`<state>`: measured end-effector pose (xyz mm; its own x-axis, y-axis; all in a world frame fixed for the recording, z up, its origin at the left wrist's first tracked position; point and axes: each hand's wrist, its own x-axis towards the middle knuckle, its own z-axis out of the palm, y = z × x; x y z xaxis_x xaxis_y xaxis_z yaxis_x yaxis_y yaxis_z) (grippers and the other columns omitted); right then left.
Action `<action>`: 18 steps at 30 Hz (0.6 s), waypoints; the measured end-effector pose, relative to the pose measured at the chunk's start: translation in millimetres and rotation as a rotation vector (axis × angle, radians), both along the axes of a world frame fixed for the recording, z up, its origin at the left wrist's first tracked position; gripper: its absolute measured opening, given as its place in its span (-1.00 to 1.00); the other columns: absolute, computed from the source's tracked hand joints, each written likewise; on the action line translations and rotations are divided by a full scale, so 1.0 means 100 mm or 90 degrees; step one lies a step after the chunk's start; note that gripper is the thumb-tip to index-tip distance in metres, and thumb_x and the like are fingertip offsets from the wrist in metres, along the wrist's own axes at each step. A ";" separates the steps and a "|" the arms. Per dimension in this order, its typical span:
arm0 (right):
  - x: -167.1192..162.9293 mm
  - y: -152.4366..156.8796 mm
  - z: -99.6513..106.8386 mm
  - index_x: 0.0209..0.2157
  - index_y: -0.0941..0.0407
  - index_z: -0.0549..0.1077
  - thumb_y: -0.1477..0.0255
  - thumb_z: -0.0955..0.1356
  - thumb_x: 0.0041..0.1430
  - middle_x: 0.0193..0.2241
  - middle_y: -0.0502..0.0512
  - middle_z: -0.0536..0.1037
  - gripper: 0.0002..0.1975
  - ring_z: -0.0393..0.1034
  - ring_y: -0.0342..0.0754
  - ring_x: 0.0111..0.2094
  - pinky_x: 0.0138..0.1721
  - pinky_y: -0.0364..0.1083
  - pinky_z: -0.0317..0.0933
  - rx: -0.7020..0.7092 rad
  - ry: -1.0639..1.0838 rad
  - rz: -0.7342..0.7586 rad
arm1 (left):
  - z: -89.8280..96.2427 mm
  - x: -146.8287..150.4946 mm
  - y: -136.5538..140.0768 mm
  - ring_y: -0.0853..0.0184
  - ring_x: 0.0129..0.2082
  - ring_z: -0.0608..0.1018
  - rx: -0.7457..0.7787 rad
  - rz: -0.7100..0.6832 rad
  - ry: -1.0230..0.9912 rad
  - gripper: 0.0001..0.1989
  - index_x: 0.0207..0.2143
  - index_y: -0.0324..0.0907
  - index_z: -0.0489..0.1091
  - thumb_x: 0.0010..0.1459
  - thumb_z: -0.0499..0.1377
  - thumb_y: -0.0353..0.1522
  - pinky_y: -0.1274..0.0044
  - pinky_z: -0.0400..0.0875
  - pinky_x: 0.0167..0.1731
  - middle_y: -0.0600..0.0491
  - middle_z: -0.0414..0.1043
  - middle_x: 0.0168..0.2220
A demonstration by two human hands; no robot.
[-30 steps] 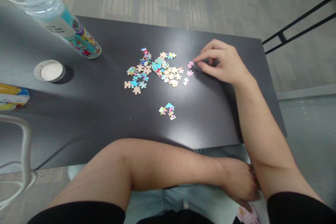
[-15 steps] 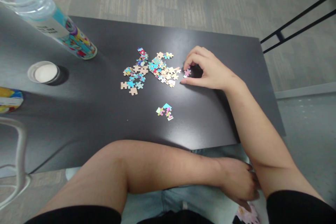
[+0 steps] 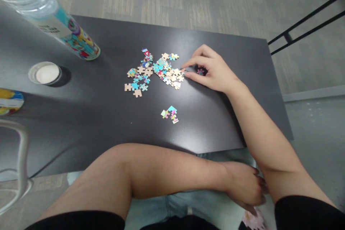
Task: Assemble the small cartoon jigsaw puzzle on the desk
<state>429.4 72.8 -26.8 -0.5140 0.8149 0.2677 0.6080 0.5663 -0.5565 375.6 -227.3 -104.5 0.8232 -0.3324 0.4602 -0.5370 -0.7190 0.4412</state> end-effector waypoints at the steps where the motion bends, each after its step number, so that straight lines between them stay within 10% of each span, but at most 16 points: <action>1: -0.03 -0.01 0.00 0.17 -0.11 0.87 0.04 0.59 0.65 0.15 0.28 0.75 -0.70 0.67 0.35 0.19 0.34 0.38 0.55 -0.007 -0.011 0.001 | 0.00 0.00 0.00 0.15 0.07 0.89 -0.001 0.001 -0.002 -0.09 -0.32 -0.02 -0.35 0.56 0.46 -0.12 0.24 0.70 0.09 -0.08 0.88 0.06; 18: -0.18 -0.28 0.19 -0.03 -0.21 0.96 -0.09 0.70 0.56 0.15 0.17 0.70 -0.72 0.46 0.25 0.14 0.51 0.41 0.17 -0.109 -0.049 0.218 | -0.08 0.04 -0.05 0.15 0.06 0.90 -0.014 0.003 -0.027 -0.14 -0.28 -0.02 -0.34 0.55 0.42 -0.15 0.26 0.70 0.00 -0.13 0.82 0.02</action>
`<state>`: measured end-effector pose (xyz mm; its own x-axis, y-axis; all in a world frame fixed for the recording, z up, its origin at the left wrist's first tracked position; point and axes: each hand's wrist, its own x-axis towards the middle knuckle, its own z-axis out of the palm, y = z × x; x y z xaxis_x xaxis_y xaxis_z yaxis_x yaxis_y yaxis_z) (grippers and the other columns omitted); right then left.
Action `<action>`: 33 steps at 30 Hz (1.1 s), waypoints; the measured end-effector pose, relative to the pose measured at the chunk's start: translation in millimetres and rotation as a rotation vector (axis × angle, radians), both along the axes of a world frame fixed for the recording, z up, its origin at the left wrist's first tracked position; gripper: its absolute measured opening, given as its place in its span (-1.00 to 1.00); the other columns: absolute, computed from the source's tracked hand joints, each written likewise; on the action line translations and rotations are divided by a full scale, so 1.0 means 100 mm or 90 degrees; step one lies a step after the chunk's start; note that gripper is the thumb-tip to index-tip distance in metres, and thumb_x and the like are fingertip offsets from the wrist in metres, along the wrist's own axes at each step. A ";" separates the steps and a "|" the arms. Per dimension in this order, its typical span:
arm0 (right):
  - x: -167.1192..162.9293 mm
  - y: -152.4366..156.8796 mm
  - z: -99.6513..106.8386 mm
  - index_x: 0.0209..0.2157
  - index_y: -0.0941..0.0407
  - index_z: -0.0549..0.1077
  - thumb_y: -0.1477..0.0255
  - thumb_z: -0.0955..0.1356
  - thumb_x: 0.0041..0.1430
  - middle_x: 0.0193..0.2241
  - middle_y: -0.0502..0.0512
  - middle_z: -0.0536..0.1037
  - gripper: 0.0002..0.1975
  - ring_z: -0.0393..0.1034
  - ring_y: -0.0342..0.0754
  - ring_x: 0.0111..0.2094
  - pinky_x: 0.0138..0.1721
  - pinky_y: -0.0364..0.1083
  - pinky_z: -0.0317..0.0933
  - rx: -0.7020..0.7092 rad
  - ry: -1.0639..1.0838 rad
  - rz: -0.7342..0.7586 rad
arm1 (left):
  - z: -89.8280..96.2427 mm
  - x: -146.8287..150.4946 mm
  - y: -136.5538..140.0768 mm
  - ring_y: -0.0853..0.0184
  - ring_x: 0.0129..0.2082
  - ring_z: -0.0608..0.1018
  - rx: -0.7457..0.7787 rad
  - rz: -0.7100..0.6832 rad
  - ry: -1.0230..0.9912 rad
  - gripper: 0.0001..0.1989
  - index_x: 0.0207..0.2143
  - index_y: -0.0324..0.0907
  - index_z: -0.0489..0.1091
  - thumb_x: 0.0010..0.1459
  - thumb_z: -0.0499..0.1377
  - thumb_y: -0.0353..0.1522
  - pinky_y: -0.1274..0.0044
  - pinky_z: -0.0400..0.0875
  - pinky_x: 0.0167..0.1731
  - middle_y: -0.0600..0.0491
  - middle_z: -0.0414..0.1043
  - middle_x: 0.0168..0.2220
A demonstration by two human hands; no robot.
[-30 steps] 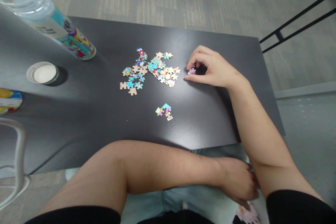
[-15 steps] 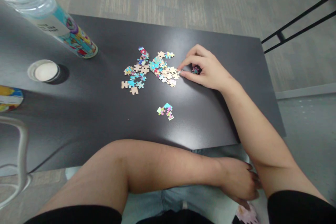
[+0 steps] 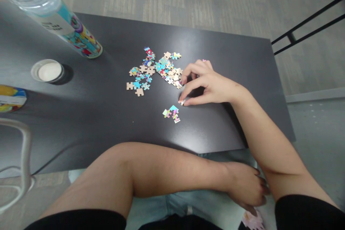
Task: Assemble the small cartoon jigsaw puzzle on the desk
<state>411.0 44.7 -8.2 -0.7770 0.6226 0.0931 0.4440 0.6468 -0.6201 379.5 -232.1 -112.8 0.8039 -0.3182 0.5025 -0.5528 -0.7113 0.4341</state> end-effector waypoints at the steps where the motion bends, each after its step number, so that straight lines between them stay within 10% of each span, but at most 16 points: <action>1: -0.04 -0.02 0.00 -0.04 -0.22 0.96 -0.09 0.69 0.57 0.13 0.15 0.70 -0.72 0.46 0.24 0.14 0.51 0.41 0.18 0.000 0.010 0.018 | 0.00 0.00 0.00 0.14 0.07 0.90 0.000 -0.002 -0.001 -0.15 -0.28 -0.02 -0.34 0.56 0.42 -0.16 0.26 0.70 0.00 -0.14 0.82 0.02; 11: 0.05 0.16 -0.19 0.05 -0.04 0.90 0.13 0.69 0.49 0.02 0.20 0.75 -0.74 0.52 0.16 -0.16 0.18 0.37 0.46 0.056 0.104 -0.235 | 0.02 0.02 -0.01 0.19 -0.05 0.87 -0.002 -0.003 0.007 -0.12 -0.33 -0.02 -0.32 0.57 0.45 -0.18 0.29 0.67 -0.05 -0.10 0.69 -0.12; 33: 0.07 0.11 -0.06 -0.09 -0.06 0.83 0.11 0.61 0.49 -0.08 0.11 0.79 -0.79 0.57 0.12 -0.18 0.17 0.27 0.42 0.016 0.090 -0.171 | 0.05 0.02 0.02 0.15 0.03 0.89 -0.003 -0.009 0.009 -0.16 -0.32 -0.02 -0.32 0.59 0.40 -0.18 0.25 0.72 0.04 -0.13 0.85 0.03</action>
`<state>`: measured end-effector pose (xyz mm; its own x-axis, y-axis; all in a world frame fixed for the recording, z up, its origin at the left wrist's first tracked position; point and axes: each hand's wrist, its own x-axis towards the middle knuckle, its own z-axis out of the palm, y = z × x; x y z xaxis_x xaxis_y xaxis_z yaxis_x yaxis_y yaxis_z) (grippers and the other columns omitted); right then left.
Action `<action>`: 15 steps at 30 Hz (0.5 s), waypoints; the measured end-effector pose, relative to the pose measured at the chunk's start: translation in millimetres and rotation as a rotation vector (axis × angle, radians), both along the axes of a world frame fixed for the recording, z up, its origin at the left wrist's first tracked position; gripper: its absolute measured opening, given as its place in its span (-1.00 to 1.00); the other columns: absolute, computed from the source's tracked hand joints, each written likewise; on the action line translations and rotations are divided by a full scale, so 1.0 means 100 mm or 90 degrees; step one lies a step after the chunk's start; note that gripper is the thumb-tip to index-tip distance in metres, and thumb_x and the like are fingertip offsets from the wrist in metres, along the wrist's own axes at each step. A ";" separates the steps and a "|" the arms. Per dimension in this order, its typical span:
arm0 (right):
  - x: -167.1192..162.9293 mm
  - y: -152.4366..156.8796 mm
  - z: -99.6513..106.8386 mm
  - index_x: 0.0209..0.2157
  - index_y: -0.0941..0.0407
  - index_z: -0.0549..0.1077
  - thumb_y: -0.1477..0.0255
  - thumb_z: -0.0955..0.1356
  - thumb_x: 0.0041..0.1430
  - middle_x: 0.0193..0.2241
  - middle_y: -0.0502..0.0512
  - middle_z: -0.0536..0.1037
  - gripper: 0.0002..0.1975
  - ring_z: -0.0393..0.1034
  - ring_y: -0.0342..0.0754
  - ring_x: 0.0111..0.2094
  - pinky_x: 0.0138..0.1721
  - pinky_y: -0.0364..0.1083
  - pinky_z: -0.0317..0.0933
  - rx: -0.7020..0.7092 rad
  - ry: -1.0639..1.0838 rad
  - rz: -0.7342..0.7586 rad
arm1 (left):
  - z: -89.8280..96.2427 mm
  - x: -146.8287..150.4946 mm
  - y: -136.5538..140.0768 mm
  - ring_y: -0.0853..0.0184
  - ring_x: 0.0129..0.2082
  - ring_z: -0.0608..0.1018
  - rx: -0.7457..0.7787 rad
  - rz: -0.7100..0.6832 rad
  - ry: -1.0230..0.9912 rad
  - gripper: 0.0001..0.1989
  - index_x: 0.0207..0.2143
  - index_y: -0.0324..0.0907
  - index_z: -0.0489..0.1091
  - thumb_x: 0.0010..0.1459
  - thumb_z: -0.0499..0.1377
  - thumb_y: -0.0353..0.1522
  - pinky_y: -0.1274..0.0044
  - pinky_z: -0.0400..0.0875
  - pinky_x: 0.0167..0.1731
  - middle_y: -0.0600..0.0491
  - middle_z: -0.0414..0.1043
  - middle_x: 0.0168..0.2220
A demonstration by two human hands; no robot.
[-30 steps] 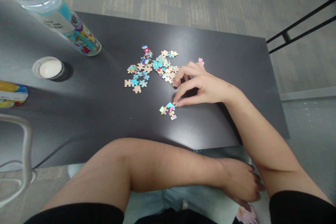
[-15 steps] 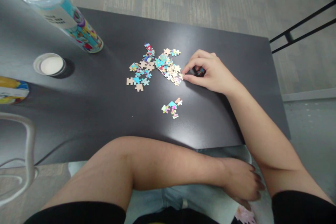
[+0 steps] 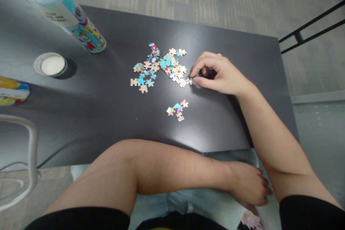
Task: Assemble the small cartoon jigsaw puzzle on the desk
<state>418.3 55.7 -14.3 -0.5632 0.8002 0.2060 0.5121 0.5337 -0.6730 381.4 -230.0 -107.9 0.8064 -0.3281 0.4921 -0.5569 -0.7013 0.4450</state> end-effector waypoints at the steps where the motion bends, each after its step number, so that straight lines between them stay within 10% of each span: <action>1: 0.00 0.00 -0.01 -0.07 -0.04 0.83 0.13 0.61 0.50 -0.07 0.13 0.79 -0.79 0.58 0.14 -0.16 0.18 0.29 0.41 0.008 -0.003 -0.005 | 0.00 0.00 0.00 0.15 0.03 0.89 0.000 0.000 0.001 -0.15 -0.32 -0.02 -0.32 0.60 0.40 -0.17 0.25 0.71 0.04 -0.13 0.84 0.03; 15: -0.18 -0.17 -0.02 0.14 -0.14 0.74 -0.30 0.68 0.46 0.19 0.24 0.65 -0.40 0.52 0.45 0.27 0.47 0.48 0.31 0.032 -0.113 0.027 | 0.05 0.01 0.01 0.13 0.06 0.90 -0.001 -0.010 0.029 -0.14 -0.35 -0.01 -0.32 0.59 0.41 -0.18 0.23 0.71 0.11 -0.11 0.88 0.06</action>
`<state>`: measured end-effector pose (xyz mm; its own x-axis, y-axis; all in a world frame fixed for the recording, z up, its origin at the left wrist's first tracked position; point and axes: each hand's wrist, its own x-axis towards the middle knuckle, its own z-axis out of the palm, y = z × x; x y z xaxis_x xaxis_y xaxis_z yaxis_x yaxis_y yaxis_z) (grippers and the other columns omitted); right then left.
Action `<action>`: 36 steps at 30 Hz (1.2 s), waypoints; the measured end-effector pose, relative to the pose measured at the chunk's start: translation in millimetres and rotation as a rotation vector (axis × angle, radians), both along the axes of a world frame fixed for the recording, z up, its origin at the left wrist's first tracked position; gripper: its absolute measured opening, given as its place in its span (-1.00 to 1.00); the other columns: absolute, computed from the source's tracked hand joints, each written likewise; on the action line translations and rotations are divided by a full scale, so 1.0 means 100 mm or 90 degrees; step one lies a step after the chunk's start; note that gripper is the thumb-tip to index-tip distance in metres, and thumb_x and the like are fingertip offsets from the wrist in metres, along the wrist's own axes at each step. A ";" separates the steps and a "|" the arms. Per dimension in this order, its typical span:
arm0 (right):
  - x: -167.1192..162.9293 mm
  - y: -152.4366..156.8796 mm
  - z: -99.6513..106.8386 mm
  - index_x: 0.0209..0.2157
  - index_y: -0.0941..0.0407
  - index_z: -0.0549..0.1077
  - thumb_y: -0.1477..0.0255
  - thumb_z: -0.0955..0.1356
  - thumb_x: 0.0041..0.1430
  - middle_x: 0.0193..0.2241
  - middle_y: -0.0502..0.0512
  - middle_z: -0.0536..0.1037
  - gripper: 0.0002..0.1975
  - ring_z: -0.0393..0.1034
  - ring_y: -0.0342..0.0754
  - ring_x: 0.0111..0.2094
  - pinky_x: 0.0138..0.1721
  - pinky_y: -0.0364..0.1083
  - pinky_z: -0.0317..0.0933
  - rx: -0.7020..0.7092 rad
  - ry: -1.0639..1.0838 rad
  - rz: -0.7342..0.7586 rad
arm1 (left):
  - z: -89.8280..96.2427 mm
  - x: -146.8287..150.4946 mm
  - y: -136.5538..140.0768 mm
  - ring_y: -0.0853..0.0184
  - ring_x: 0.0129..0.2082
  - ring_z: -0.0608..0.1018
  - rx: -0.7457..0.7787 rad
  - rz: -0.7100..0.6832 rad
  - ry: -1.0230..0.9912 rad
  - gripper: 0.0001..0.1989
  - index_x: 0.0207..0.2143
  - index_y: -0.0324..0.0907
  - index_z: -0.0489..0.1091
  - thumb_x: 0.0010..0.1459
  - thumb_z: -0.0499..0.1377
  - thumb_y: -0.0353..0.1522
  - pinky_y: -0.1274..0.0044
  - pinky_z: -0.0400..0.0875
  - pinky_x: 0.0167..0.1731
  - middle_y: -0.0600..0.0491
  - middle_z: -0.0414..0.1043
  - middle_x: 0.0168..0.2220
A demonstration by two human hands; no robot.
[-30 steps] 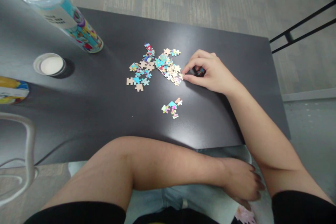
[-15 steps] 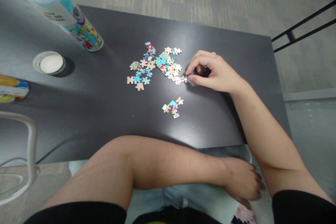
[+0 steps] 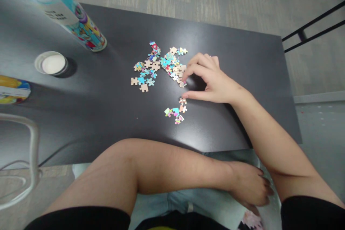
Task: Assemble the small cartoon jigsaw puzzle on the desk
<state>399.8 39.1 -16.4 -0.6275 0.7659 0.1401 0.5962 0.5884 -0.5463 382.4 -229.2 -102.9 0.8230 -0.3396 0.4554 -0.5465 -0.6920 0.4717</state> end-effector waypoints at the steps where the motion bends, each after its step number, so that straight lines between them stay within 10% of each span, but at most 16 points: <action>1: -0.01 0.00 0.00 0.16 -0.14 0.74 -0.27 0.66 0.52 0.18 0.25 0.66 -0.45 0.52 0.45 0.28 0.47 0.48 0.32 0.000 0.002 -0.012 | 0.01 -0.01 0.01 0.14 0.06 0.90 -0.001 -0.001 0.004 -0.14 -0.35 0.00 -0.32 0.59 0.41 -0.18 0.23 0.71 0.11 -0.10 0.88 0.07; 36: 0.25 0.13 0.16 -0.09 -0.08 0.85 0.10 0.71 0.46 0.08 0.10 0.80 -0.78 0.64 0.18 -0.06 0.47 0.47 0.24 -0.040 -0.021 -0.016 | 0.04 0.00 0.03 0.14 0.12 0.91 0.010 -0.008 0.018 -0.14 -0.37 0.02 -0.32 0.60 0.41 -0.16 0.20 0.65 0.11 -0.10 0.89 0.12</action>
